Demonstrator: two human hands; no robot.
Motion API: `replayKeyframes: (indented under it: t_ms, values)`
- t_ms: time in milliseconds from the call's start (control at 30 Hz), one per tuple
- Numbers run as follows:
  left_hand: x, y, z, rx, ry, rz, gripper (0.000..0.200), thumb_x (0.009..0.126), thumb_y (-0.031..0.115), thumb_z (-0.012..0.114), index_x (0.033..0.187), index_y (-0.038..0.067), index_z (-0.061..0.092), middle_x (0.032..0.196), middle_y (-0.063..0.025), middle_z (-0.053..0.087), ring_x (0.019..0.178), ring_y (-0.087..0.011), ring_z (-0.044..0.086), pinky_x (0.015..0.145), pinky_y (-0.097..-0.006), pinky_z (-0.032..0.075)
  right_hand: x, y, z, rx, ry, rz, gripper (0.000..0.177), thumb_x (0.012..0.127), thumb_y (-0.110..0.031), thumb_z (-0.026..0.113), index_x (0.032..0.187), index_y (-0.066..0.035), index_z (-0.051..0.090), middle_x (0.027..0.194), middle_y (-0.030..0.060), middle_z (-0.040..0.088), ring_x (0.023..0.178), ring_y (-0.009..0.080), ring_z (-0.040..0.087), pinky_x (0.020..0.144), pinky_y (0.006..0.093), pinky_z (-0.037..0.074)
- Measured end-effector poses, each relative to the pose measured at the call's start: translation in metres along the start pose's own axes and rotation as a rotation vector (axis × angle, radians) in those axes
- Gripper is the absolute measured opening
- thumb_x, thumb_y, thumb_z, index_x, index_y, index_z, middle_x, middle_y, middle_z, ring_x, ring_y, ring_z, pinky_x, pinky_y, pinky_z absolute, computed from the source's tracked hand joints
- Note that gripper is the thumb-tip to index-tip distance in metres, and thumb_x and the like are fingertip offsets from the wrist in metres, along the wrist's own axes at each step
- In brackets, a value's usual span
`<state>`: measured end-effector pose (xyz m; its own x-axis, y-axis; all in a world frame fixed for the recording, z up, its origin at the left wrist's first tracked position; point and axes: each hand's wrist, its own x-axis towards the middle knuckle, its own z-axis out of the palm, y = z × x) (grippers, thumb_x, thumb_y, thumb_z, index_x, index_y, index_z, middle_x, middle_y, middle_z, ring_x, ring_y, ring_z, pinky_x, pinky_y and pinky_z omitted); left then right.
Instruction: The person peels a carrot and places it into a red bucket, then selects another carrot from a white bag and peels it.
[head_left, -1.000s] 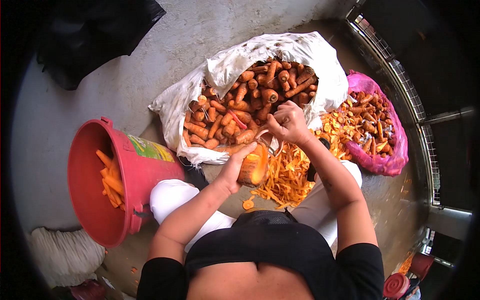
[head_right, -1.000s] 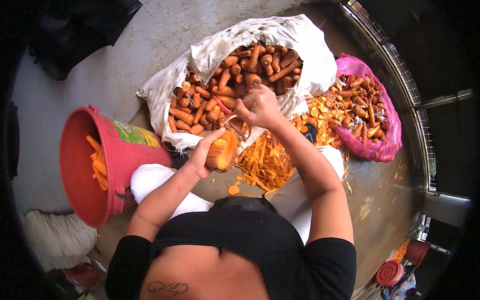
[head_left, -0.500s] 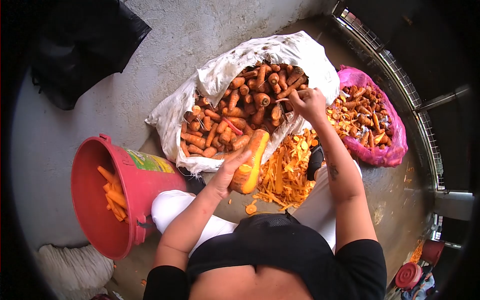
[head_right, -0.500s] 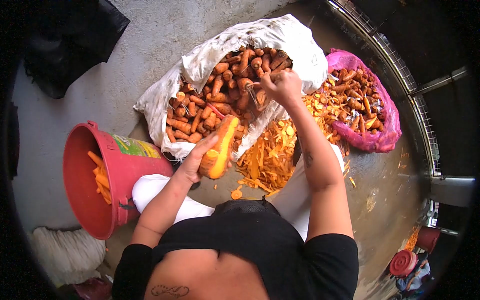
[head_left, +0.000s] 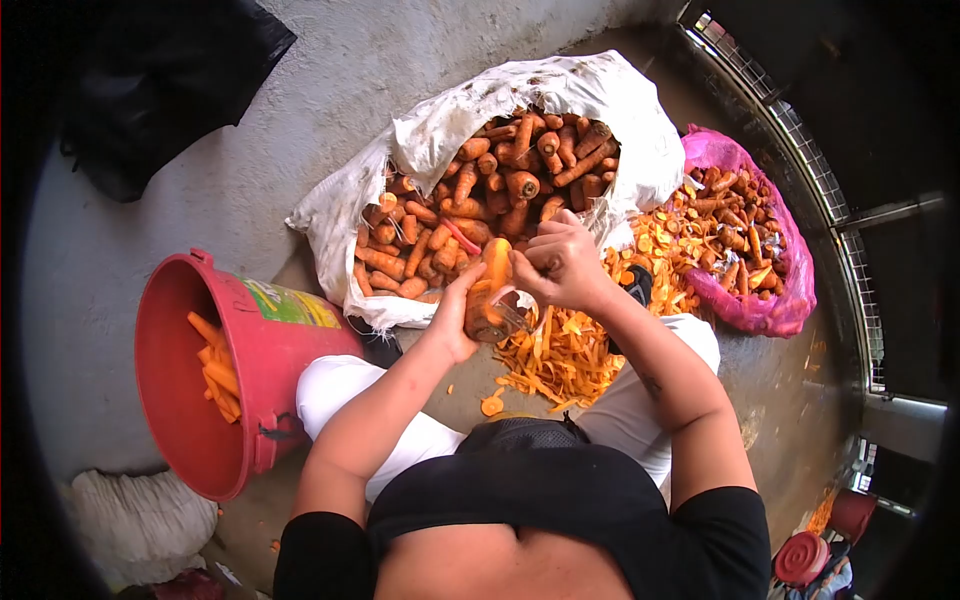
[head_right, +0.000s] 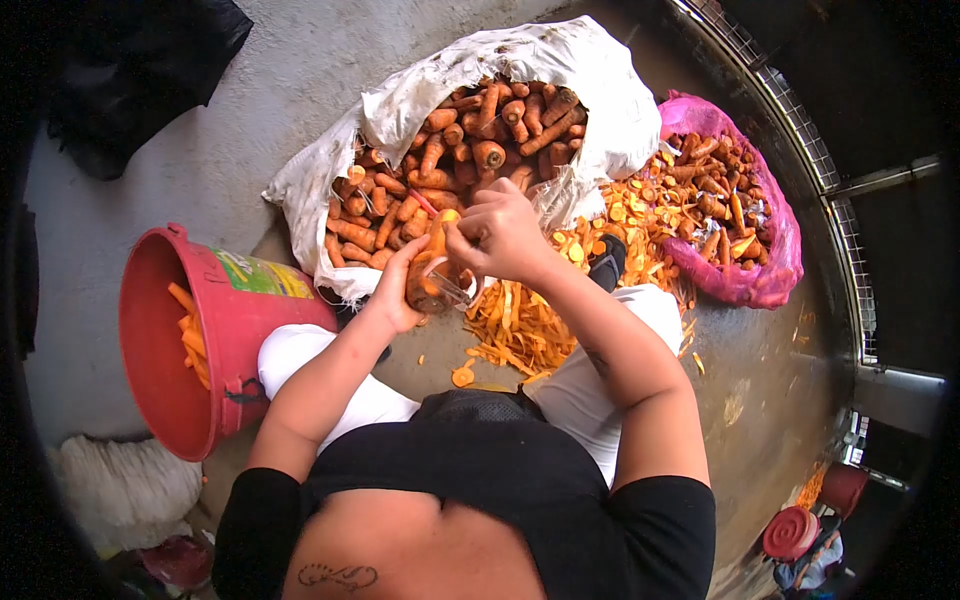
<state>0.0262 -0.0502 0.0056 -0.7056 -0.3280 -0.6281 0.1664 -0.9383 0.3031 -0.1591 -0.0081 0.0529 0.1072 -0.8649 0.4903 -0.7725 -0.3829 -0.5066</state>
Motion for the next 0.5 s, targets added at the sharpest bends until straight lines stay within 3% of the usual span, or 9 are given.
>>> replayKeyframes:
  t_ms: [167, 267, 500]
  values:
    - [0.009, -0.003, 0.002, -0.048, 0.014, -0.02, 0.037, 0.094, 0.039, 0.047, 0.114, 0.009, 0.056, 0.103, -0.0089, 0.064, 0.092, -0.0235, 0.064, 0.082, -0.0415, 0.054, 0.001, -0.003, 0.006, 0.002, 0.019, -0.069, 0.034, 0.075, -0.012, 0.064, 0.045, -0.01, 0.048, 0.045, -0.0002, 0.043, 0.049, 0.0189, 0.038, 0.058, 0.0335, 0.03]
    - [0.008, -0.002, 0.005, -0.037, -0.003, -0.02, 0.037, 0.094, 0.038, 0.047, 0.117, 0.011, 0.055, 0.103, -0.0046, 0.064, 0.091, -0.0195, 0.065, 0.08, -0.0366, 0.054, 0.002, -0.001, 0.008, -0.026, 0.035, -0.093, 0.036, 0.075, -0.011, 0.063, 0.044, -0.01, 0.045, 0.045, -0.0002, 0.042, 0.048, 0.0191, 0.038, 0.056, 0.0336, 0.03]
    - [0.001, 0.001, 0.012, -0.04, -0.076, 0.024, 0.034, 0.092, 0.036, 0.052, 0.111, 0.009, 0.058, 0.095, -0.0041, 0.065, 0.084, -0.0191, 0.065, 0.075, -0.0362, 0.054, 0.006, 0.002, 0.01, 0.025, 0.033, -0.072, 0.037, 0.075, -0.012, 0.062, 0.044, -0.012, 0.043, 0.044, 0.0009, 0.043, 0.046, 0.0198, 0.042, 0.054, 0.0343, 0.03]
